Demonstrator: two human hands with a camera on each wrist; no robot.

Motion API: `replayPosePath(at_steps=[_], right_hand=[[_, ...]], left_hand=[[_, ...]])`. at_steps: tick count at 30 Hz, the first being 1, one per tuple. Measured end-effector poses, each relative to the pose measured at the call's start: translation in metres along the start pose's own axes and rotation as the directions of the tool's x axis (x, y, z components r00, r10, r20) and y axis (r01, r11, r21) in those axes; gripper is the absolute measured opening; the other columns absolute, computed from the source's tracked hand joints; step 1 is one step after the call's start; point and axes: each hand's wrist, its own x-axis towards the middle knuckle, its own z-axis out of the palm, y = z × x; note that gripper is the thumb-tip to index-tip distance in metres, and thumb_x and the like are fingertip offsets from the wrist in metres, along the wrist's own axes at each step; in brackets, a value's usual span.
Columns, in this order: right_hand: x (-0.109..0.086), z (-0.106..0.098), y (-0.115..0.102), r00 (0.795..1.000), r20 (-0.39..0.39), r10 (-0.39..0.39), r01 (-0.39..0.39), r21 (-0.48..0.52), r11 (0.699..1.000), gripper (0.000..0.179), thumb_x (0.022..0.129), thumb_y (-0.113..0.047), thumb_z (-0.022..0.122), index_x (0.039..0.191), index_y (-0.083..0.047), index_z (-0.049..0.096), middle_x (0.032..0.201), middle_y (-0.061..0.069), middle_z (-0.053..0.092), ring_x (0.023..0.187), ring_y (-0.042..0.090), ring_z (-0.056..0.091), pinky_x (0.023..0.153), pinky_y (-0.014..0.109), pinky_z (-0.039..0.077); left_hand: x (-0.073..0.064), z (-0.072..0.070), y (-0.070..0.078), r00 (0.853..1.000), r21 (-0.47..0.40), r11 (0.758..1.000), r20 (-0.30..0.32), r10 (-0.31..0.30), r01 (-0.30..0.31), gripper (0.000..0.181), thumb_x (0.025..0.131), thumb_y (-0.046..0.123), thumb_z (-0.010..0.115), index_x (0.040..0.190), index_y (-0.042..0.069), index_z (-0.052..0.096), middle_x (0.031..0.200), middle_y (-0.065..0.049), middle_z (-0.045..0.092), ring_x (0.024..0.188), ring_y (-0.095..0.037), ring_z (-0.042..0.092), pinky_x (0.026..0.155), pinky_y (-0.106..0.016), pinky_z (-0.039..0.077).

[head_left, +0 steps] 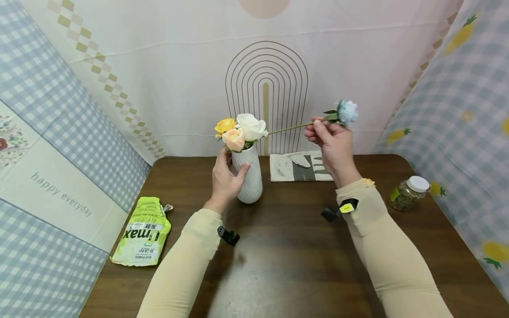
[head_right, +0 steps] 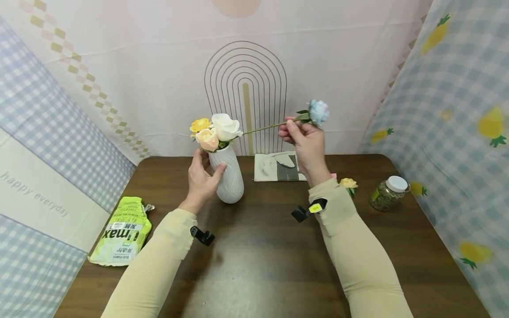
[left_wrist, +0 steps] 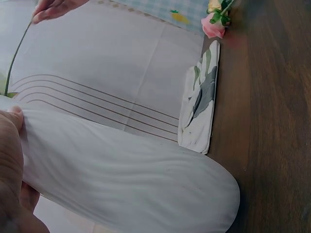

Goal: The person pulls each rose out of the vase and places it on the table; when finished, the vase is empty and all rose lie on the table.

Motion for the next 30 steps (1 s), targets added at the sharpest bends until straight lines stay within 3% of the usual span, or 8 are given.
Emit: replayPosePath(at_steps=[5, 10, 15, 20, 30], right_hand=[[-0.006, -0.033, -0.017, 0.996, -0.091, 0.013, -0.007, 0.069, 0.998, 0.021, 0.09, -0.004, 0.064, 0.101, 0.013, 0.061, 0.089, 0.021, 0.07, 0.074, 0.024, 0.07, 0.065, 0.027, 0.057], [-0.018, -0.066, -0.028, 0.992, -0.121, 0.018, -0.007, 0.091, 0.996, 0.022, 0.092, -0.007, 0.061, 0.104, 0.012, 0.057, 0.095, 0.023, 0.069, 0.073, 0.025, 0.07, 0.061, 0.025, 0.056], [-0.032, -0.091, -0.022, 0.986, -0.159, 0.047, -0.054, -0.039, 0.998, 0.023, 0.093, -0.009, 0.061, 0.104, 0.011, 0.06, 0.089, 0.017, 0.07, 0.064, 0.018, 0.067, 0.054, 0.022, 0.052], [-0.045, -0.107, -0.01, 0.976, -0.2, 0.085, -0.117, -0.153, 0.981, 0.026, 0.093, -0.013, 0.062, 0.107, 0.008, 0.066, 0.085, 0.012, 0.07, 0.063, 0.014, 0.064, 0.054, 0.021, 0.051], [-0.06, -0.12, 0.006, 0.958, -0.255, 0.13, -0.196, -0.252, 0.948, 0.026, 0.086, -0.012, 0.072, 0.108, 0.002, 0.069, 0.077, 0.005, 0.071, 0.063, 0.011, 0.063, 0.051, 0.019, 0.049]], left_hand=[[0.0, 0.001, 0.001, 1.0, 0.005, 1.0, 0.006, 0.005, -0.005, 0.064, 0.083, 0.02, 0.076, 0.133, -0.003, 0.042, 0.12, -0.02, 0.055, 0.112, -0.028, 0.056, 0.095, -0.037, 0.049], [0.001, 0.0, 0.001, 1.0, 0.016, 1.0, 0.005, 0.002, -0.002, 0.064, 0.083, 0.019, 0.076, 0.133, -0.003, 0.043, 0.119, -0.02, 0.055, 0.112, -0.027, 0.056, 0.095, -0.036, 0.049], [0.001, 0.0, 0.001, 1.0, 0.014, 1.0, -0.004, 0.007, -0.007, 0.067, 0.082, 0.021, 0.077, 0.134, -0.003, 0.042, 0.12, -0.021, 0.055, 0.112, -0.028, 0.056, 0.095, -0.039, 0.049], [0.0, 0.0, 0.001, 1.0, 0.022, 1.0, -0.003, 0.015, -0.015, 0.068, 0.082, 0.022, 0.077, 0.134, -0.003, 0.042, 0.119, -0.021, 0.055, 0.111, -0.028, 0.056, 0.094, -0.038, 0.049], [-0.001, 0.0, 0.002, 1.0, 0.023, 1.0, -0.012, 0.01, -0.01, 0.065, 0.083, 0.021, 0.076, 0.133, -0.003, 0.043, 0.119, -0.02, 0.056, 0.111, -0.027, 0.056, 0.093, -0.038, 0.049]])
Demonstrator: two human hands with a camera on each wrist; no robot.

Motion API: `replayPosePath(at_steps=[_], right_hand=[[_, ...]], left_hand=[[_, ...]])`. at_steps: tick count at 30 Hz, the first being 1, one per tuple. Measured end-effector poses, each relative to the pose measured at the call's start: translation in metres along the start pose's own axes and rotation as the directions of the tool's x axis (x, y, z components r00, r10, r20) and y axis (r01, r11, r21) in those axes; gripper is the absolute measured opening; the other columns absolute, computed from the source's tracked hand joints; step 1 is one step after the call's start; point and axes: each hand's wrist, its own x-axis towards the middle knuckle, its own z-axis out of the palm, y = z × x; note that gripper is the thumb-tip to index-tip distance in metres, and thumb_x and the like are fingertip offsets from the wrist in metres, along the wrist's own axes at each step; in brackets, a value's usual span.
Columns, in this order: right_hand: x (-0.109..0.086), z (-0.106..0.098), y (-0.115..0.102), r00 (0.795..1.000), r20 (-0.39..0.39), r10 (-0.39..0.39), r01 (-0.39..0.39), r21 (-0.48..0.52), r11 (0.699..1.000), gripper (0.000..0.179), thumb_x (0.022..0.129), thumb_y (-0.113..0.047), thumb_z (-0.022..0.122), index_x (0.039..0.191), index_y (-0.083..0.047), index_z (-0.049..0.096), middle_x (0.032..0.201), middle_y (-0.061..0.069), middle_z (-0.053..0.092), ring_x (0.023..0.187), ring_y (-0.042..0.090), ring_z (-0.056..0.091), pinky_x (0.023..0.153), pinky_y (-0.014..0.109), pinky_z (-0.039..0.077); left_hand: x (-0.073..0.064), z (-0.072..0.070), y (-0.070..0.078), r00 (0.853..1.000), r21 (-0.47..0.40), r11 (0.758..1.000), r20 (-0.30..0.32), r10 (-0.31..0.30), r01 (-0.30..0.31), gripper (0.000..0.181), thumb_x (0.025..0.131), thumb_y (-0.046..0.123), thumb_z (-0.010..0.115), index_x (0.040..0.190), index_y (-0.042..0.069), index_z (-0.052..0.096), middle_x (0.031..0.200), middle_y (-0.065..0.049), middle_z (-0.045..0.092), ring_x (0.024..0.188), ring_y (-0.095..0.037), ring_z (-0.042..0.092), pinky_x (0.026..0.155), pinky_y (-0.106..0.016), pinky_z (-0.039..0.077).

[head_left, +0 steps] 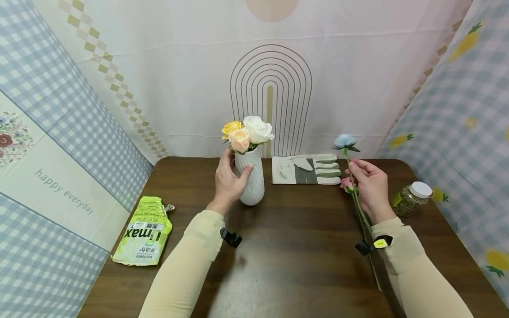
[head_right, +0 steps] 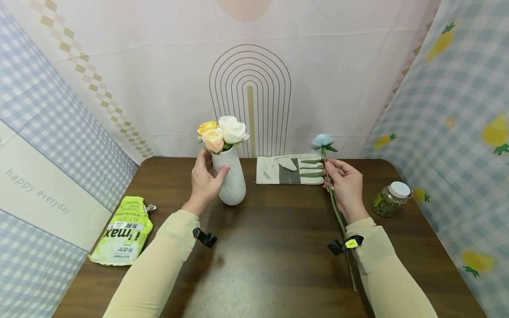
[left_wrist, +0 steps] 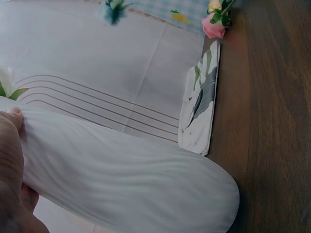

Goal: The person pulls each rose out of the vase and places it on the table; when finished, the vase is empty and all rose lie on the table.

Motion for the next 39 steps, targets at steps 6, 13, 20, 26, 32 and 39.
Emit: replayPosePath(at_steps=[6, 13, 20, 26, 32, 39], right_hand=[[-0.006, -0.009, 0.017, 0.999, 0.01, 0.05, -0.049, -0.044, 0.998, 0.032, 0.085, -0.014, 0.072, 0.109, 0.006, 0.065, 0.078, 0.008, 0.072, 0.063, 0.014, 0.068, 0.053, 0.023, 0.054], [-0.024, -0.033, 0.047, 0.997, 0.004, 0.079, -0.075, -0.249, 0.966, 0.033, 0.088, -0.016, 0.07, 0.113, 0.006, 0.064, 0.086, -0.001, 0.074, 0.074, 0.006, 0.067, 0.053, 0.014, 0.048], [-0.041, -0.055, 0.065, 0.983, 0.059, 0.172, -0.113, -0.545, 0.831, 0.043, 0.093, -0.027, 0.063, 0.12, 0.007, 0.059, 0.087, -0.007, 0.072, 0.064, 0.006, 0.061, 0.054, 0.021, 0.05], [-0.045, -0.061, 0.074, 0.979, 0.046, 0.199, -0.135, -0.586, 0.799, 0.04, 0.093, -0.024, 0.064, 0.119, 0.007, 0.06, 0.091, 0.008, 0.073, 0.06, 0.007, 0.06, 0.052, 0.023, 0.052], [-0.046, -0.063, 0.08, 0.974, 0.018, 0.224, -0.164, -0.622, 0.766, 0.036, 0.093, -0.022, 0.065, 0.118, 0.003, 0.062, 0.093, 0.014, 0.072, 0.06, 0.009, 0.063, 0.053, 0.025, 0.054], [-0.046, -0.064, 0.083, 0.971, -0.015, 0.24, -0.198, -0.618, 0.761, 0.032, 0.091, -0.02, 0.067, 0.115, 0.002, 0.064, 0.088, 0.01, 0.072, 0.059, 0.009, 0.064, 0.052, 0.025, 0.054]], left_hand=[[-0.001, 0.0, 0.0, 1.0, -0.006, 1.0, 0.004, -0.009, 0.009, 0.065, 0.083, 0.022, 0.076, 0.133, -0.003, 0.042, 0.12, -0.02, 0.055, 0.112, -0.028, 0.056, 0.094, -0.039, 0.049], [-0.001, 0.0, 0.001, 0.999, -0.001, 1.0, 0.018, -0.03, 0.03, 0.064, 0.084, 0.022, 0.075, 0.133, -0.002, 0.042, 0.122, -0.019, 0.054, 0.114, -0.027, 0.055, 0.094, -0.039, 0.049], [-0.001, 0.001, 0.001, 1.0, -0.007, 1.0, -0.004, -0.017, 0.017, 0.064, 0.082, 0.02, 0.077, 0.132, -0.002, 0.044, 0.12, -0.019, 0.055, 0.112, -0.027, 0.056, 0.093, -0.037, 0.05], [0.0, 0.0, 0.002, 1.0, -0.013, 1.0, -0.003, -0.022, 0.022, 0.063, 0.082, 0.02, 0.076, 0.132, -0.002, 0.044, 0.121, -0.019, 0.055, 0.113, -0.027, 0.056, 0.094, -0.037, 0.05], [0.0, 0.001, 0.001, 0.999, -0.013, 0.999, -0.001, -0.033, 0.033, 0.064, 0.083, 0.021, 0.076, 0.133, -0.003, 0.043, 0.121, -0.02, 0.055, 0.112, -0.027, 0.056, 0.093, -0.036, 0.05], [-0.001, 0.002, 0.0, 1.0, -0.007, 1.0, -0.008, -0.03, 0.03, 0.064, 0.083, 0.022, 0.076, 0.132, -0.003, 0.044, 0.119, -0.02, 0.056, 0.111, -0.028, 0.057, 0.092, -0.038, 0.05]])
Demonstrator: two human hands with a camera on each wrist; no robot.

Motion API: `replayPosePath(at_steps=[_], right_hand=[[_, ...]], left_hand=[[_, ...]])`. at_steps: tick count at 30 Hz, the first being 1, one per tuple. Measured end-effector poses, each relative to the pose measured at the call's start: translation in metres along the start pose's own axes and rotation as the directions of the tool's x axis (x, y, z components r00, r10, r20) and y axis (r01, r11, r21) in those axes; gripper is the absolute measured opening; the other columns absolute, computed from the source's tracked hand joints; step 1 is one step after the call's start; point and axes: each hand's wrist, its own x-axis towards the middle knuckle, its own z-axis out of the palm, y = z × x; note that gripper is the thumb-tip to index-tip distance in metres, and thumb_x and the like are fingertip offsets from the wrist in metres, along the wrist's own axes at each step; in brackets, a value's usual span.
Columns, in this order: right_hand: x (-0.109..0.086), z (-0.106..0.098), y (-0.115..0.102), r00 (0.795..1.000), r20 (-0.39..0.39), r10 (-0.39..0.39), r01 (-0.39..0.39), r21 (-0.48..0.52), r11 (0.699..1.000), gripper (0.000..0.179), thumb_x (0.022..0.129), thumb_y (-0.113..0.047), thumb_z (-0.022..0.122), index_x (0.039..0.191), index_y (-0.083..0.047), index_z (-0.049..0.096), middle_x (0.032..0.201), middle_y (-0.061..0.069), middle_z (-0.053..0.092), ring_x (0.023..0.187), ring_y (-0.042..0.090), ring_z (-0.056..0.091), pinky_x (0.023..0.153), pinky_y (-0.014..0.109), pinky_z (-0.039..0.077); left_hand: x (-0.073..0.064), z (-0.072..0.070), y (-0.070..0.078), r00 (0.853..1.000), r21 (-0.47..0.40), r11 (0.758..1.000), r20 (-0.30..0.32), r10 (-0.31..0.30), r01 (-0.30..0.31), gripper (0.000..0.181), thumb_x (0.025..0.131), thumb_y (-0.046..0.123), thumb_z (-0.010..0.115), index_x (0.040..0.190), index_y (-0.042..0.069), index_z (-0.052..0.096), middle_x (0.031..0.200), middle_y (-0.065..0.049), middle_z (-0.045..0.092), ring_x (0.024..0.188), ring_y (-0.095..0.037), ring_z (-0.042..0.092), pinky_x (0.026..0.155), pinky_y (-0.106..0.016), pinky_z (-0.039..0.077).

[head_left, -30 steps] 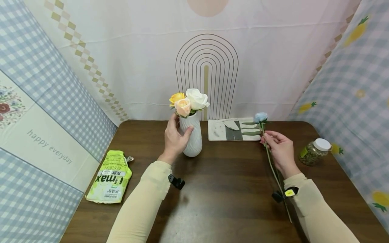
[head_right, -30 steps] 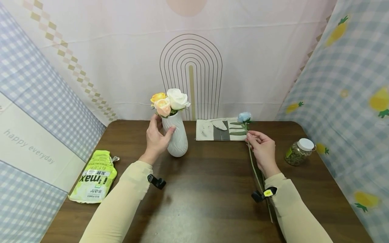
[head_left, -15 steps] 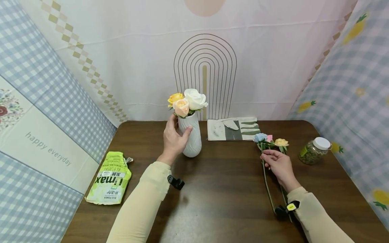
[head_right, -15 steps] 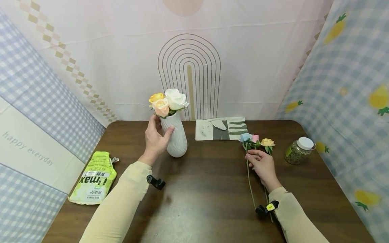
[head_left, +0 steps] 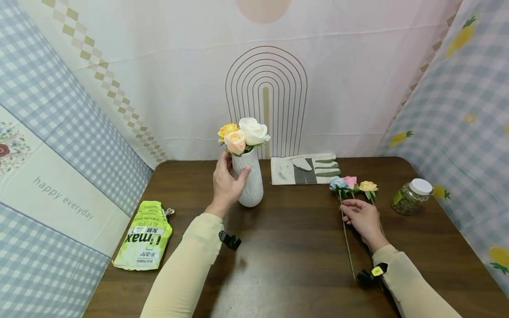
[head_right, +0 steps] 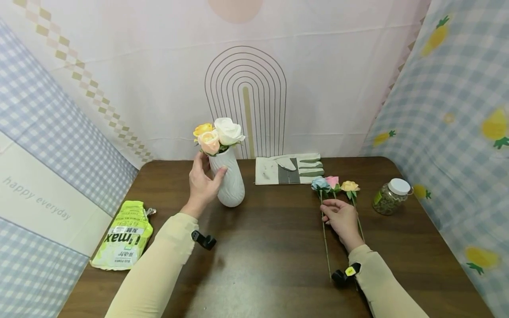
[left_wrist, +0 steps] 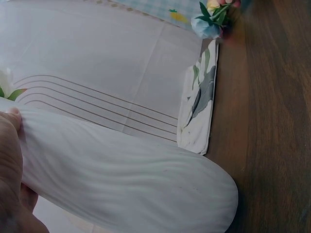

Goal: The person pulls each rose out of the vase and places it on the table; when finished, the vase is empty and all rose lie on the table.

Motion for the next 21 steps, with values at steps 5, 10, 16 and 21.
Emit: replayPosePath(at_steps=[5, 10, 16, 21], right_hand=[[0.0005, 0.0023, 0.0018, 1.0, -0.012, 0.0, 0.0, 0.004, 1.0, 0.03, 0.091, -0.017, 0.067, 0.112, 0.003, 0.066, 0.084, 0.011, 0.072, 0.058, 0.009, 0.064, 0.053, 0.025, 0.055], [0.0005, 0.0052, 0.0044, 1.0, -0.028, -0.002, 0.002, -0.004, 1.0, 0.028, 0.091, -0.014, 0.067, 0.111, 0.005, 0.066, 0.082, 0.013, 0.071, 0.057, 0.011, 0.064, 0.052, 0.025, 0.055], [0.0008, 0.0074, 0.0059, 1.0, -0.029, 0.011, -0.011, -0.02, 1.0, 0.028, 0.091, -0.013, 0.067, 0.112, 0.005, 0.066, 0.087, 0.014, 0.071, 0.059, 0.012, 0.065, 0.053, 0.025, 0.055], [0.0016, 0.0078, 0.0057, 1.0, -0.029, 0.005, -0.007, -0.041, 0.999, 0.026, 0.091, -0.011, 0.066, 0.111, 0.006, 0.066, 0.088, 0.015, 0.071, 0.059, 0.012, 0.066, 0.054, 0.026, 0.056]], left_hand=[[0.0003, -0.0002, 0.0002, 1.0, 0.005, 1.0, 0.0, 0.0, 0.0, 0.064, 0.083, 0.023, 0.076, 0.132, -0.003, 0.044, 0.119, -0.02, 0.056, 0.111, -0.028, 0.056, 0.092, -0.039, 0.05], [0.0001, 0.0004, -0.0007, 1.0, -0.006, 1.0, -0.001, 0.002, -0.002, 0.066, 0.082, 0.023, 0.077, 0.133, -0.002, 0.044, 0.12, -0.02, 0.055, 0.112, -0.028, 0.056, 0.092, -0.038, 0.05], [-0.0013, 0.0005, -0.0019, 1.0, -0.008, 1.0, -0.008, 0.009, -0.009, 0.064, 0.082, 0.022, 0.077, 0.132, -0.002, 0.045, 0.121, -0.02, 0.056, 0.112, -0.028, 0.056, 0.092, -0.04, 0.05], [-0.0008, 0.0005, -0.0021, 1.0, 0.005, 1.0, -0.002, 0.013, -0.013, 0.063, 0.083, 0.022, 0.076, 0.132, -0.001, 0.044, 0.121, -0.019, 0.055, 0.112, -0.027, 0.056, 0.092, -0.038, 0.05]])
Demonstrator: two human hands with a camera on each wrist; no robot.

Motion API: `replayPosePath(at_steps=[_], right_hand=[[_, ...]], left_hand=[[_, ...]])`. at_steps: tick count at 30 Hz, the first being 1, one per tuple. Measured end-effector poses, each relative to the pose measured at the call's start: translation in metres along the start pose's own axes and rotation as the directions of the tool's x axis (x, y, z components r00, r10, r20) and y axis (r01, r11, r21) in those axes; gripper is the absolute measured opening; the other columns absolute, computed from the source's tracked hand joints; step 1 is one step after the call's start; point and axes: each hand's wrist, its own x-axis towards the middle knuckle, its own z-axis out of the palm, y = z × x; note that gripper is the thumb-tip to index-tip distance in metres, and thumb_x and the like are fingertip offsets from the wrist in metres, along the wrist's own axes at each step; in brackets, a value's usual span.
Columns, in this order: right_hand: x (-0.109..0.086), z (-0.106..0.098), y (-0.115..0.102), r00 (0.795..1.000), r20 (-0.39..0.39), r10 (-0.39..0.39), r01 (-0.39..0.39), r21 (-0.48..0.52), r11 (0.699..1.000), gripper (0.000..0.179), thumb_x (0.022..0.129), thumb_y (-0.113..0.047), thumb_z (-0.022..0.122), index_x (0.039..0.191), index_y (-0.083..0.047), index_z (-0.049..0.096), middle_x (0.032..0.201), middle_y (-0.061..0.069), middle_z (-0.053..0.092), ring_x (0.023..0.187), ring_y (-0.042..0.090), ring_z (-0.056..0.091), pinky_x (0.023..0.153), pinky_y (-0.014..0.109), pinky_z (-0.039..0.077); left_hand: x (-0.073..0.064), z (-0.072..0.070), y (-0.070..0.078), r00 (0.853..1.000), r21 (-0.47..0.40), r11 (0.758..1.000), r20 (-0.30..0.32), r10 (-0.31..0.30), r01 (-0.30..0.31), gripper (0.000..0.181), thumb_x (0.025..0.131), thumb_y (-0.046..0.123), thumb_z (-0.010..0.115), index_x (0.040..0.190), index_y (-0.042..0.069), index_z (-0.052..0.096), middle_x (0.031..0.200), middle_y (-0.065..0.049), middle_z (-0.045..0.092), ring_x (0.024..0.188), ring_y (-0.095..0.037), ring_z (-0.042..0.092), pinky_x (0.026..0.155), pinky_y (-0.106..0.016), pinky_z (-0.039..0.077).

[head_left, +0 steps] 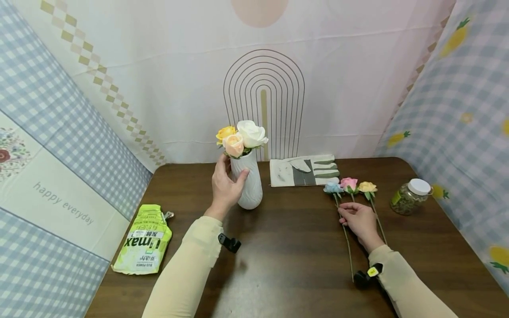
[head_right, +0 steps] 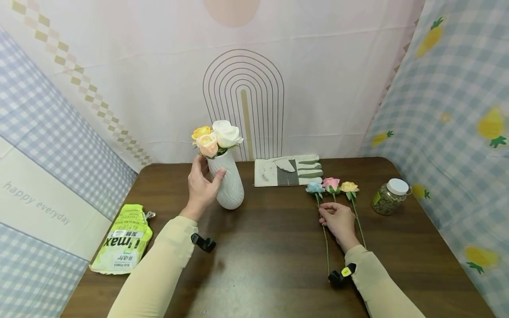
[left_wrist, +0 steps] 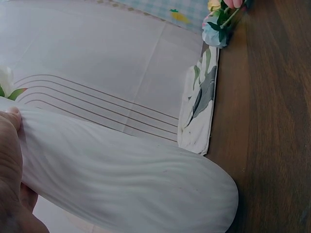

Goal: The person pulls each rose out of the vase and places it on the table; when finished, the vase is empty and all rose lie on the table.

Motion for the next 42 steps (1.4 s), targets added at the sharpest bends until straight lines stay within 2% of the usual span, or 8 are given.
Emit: replayPosePath(at_steps=[14, 20, 25, 29, 32, 37, 42], right_hand=[[-0.002, -0.002, -0.002, 1.0, -0.021, 0.005, -0.006, -0.023, 1.0, 0.025, 0.091, -0.01, 0.066, 0.11, 0.006, 0.066, 0.09, 0.016, 0.07, 0.06, 0.012, 0.066, 0.055, 0.026, 0.056], [-0.004, -0.004, -0.005, 1.0, -0.006, 0.006, -0.006, -0.028, 1.0, 0.026, 0.091, -0.011, 0.066, 0.111, 0.006, 0.065, 0.092, 0.017, 0.069, 0.061, 0.013, 0.066, 0.055, 0.026, 0.056], [-0.008, -0.008, -0.016, 1.0, -0.015, -0.017, 0.016, -0.061, 0.998, 0.027, 0.092, -0.014, 0.065, 0.112, 0.004, 0.065, 0.092, 0.019, 0.068, 0.062, 0.014, 0.067, 0.057, 0.028, 0.057], [-0.013, -0.007, -0.04, 0.997, -0.025, -0.068, 0.065, -0.086, 0.994, 0.03, 0.092, -0.021, 0.066, 0.112, 0.0, 0.066, 0.093, 0.019, 0.069, 0.063, 0.013, 0.067, 0.058, 0.032, 0.058], [-0.015, -0.002, -0.067, 0.987, -0.012, -0.163, 0.162, -0.074, 0.984, 0.031, 0.091, -0.022, 0.067, 0.111, 0.001, 0.067, 0.096, 0.018, 0.069, 0.062, 0.011, 0.066, 0.056, 0.031, 0.057], [-0.02, 0.016, -0.119, 0.941, 0.031, -0.337, 0.338, -0.059, 0.939, 0.027, 0.089, -0.022, 0.07, 0.107, -0.002, 0.07, 0.093, 0.013, 0.068, 0.065, 0.01, 0.061, 0.052, 0.024, 0.051], [-0.023, 0.045, -0.164, 0.901, 0.094, -0.425, 0.426, 0.007, 0.905, 0.026, 0.087, -0.023, 0.073, 0.106, -0.005, 0.072, 0.092, 0.008, 0.069, 0.075, 0.014, 0.057, 0.059, 0.02, 0.047]], left_hand=[[-0.001, 0.0, 0.002, 1.0, -0.005, 1.0, -0.003, 0.002, -0.002, 0.064, 0.083, 0.022, 0.076, 0.132, -0.002, 0.044, 0.12, -0.019, 0.055, 0.111, -0.028, 0.056, 0.09, -0.041, 0.051], [-0.002, 0.0, 0.001, 1.0, -0.001, 1.0, 0.003, -0.004, 0.004, 0.064, 0.084, 0.024, 0.075, 0.133, -0.002, 0.043, 0.12, -0.019, 0.055, 0.112, -0.027, 0.056, 0.092, -0.037, 0.05], [-0.002, 0.001, 0.002, 1.0, -0.002, 1.0, 0.003, -0.004, 0.004, 0.063, 0.084, 0.023, 0.075, 0.133, -0.002, 0.043, 0.121, -0.019, 0.055, 0.112, -0.027, 0.056, 0.092, -0.039, 0.05], [-0.001, 0.001, 0.003, 1.0, 0.005, 1.0, 0.002, -0.003, 0.003, 0.063, 0.084, 0.023, 0.075, 0.132, -0.002, 0.044, 0.12, -0.019, 0.055, 0.112, -0.027, 0.056, 0.092, -0.038, 0.05], [-0.001, 0.001, 0.003, 1.0, 0.004, 1.0, -0.005, 0.001, -0.001, 0.063, 0.083, 0.023, 0.076, 0.132, -0.002, 0.044, 0.12, -0.02, 0.055, 0.111, -0.028, 0.057, 0.091, -0.039, 0.051], [-0.001, 0.0, 0.002, 1.0, 0.002, 1.0, -0.007, 0.005, -0.005, 0.065, 0.083, 0.023, 0.077, 0.132, -0.002, 0.044, 0.12, -0.02, 0.055, 0.11, -0.029, 0.057, 0.091, -0.041, 0.051], [-0.001, 0.0, 0.001, 1.0, 0.002, 1.0, -0.006, 0.001, -0.001, 0.064, 0.083, 0.022, 0.076, 0.133, -0.002, 0.044, 0.12, -0.019, 0.055, 0.111, -0.028, 0.057, 0.091, -0.039, 0.051]])
